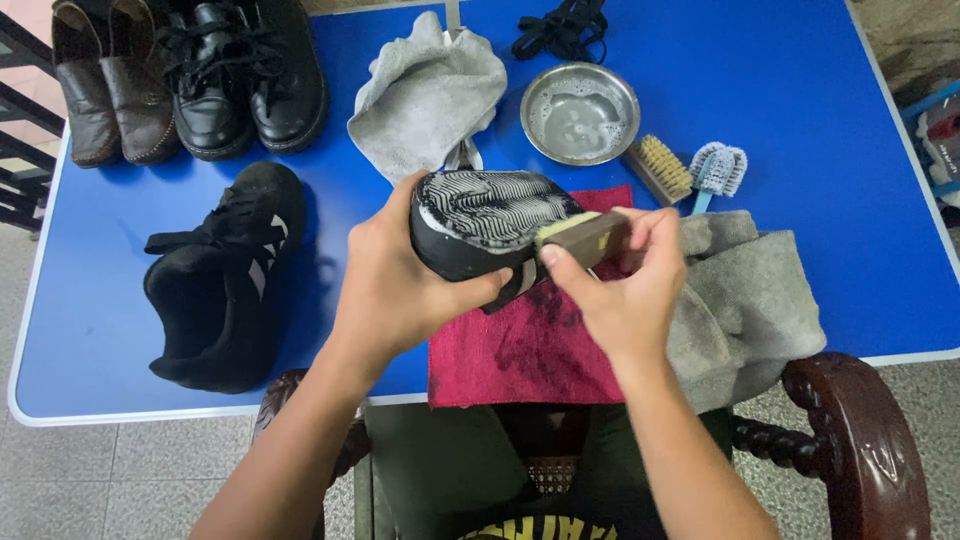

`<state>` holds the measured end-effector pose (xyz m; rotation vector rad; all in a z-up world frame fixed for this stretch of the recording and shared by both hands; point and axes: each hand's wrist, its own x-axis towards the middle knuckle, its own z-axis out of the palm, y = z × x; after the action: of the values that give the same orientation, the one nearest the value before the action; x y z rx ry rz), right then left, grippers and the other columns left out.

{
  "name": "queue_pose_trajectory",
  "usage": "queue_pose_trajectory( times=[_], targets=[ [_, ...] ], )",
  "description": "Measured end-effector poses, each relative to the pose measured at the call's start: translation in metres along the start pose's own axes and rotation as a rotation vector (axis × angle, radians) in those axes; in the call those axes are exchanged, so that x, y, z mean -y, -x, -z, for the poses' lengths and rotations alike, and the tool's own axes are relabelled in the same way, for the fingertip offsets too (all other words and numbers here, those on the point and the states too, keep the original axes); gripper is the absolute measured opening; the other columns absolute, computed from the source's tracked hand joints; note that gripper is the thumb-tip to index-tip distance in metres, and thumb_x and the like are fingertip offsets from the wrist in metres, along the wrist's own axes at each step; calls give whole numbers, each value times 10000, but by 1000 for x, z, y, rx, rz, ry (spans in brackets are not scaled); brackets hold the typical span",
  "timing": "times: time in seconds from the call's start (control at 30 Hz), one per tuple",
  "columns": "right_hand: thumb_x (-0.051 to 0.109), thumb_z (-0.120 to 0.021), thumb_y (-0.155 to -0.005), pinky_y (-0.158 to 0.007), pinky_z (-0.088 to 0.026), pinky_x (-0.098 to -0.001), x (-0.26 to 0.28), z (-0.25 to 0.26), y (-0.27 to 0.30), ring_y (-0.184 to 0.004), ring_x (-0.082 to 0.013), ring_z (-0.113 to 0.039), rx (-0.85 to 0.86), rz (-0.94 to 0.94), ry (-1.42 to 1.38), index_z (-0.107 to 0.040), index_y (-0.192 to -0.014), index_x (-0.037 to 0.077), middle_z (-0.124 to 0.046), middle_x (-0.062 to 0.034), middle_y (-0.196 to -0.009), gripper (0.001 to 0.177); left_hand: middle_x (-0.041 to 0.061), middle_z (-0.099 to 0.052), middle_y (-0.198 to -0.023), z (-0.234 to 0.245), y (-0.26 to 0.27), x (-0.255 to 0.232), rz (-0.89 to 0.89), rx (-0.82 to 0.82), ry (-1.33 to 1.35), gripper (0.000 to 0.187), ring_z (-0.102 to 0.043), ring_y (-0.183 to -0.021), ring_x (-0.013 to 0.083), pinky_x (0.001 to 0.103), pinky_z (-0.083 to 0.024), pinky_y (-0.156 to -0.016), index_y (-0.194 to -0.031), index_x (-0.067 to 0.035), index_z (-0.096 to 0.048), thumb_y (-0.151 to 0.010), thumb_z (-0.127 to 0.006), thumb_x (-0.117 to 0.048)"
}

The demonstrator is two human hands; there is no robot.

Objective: The person scrubs a black sneaker with a brush, applying soapy water from a metal bowl. They clean the sole, sides, and upper parts of the shoe while seated at a blue table with other shoes and cleaning supplies nearby.

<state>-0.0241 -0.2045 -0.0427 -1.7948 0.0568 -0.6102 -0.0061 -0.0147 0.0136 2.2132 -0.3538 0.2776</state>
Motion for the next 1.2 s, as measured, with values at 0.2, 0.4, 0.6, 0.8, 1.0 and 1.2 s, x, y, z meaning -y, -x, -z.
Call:
queue_pose_trajectory(
  times=[0.2,0.4,0.6,0.8,1.0,1.2],
  targets=[
    [303,-845,-618,-695,-368,-346,8,1,1,-778,-228,-487,-54,123,356,-349,-807,82,-495,-74,-849,575,43,-694,-926,-8,1,-1,151,-57,-41,806,-662,-867,198,315,-478,-759,-1161,-56,-518,-502,-788,-434],
    [375,-878,-614,-656,-344,-334,-26,20,-16,-765,-207,-450,-61,75,486,-363,-809,94,-458,-55,-832,618,-11,-683,-867,8,-7,-8,238,-112,-2,613,-588,-774,71,262,-478,-724,-1020,-103,-608,-497,-824,-341],
    [172,-749,-755,-681,-404,-266,-76,69,-34,-818,-124,-525,-198,-144,-67,-362,-871,180,-608,-63,-985,405,-14,-688,-899,41,-18,-2,371,8,190,493,-577,-798,57,244,-526,-713,-954,-89,-642,-523,-825,-245],
    [374,-634,-791,-803,-577,-401,-53,88,-47,-937,-285,-673,-222,-475,-665,-546,-895,211,-655,-78,-1042,213,6,-682,-868,64,-45,-2,553,301,189,388,-601,-789,97,258,-518,-727,-907,-55,-655,-550,-781,-141],
    [227,-610,-836,-879,-569,-430,-60,74,-13,-1025,-256,-632,-132,-424,-693,-468,-905,204,-561,-7,-994,159,8,-686,-867,59,-82,-7,445,554,-200,470,-642,-779,119,278,-515,-665,-945,-81,-655,-543,-796,-280],
    [158,-661,-819,-580,-490,-232,-63,51,13,-765,-130,-614,-139,-417,-670,-448,-955,191,-535,18,-817,255,48,-652,-993,46,-107,-32,427,632,-354,696,-633,-881,203,346,-500,-698,-1135,-74,-570,-544,-763,-386]
  ],
)
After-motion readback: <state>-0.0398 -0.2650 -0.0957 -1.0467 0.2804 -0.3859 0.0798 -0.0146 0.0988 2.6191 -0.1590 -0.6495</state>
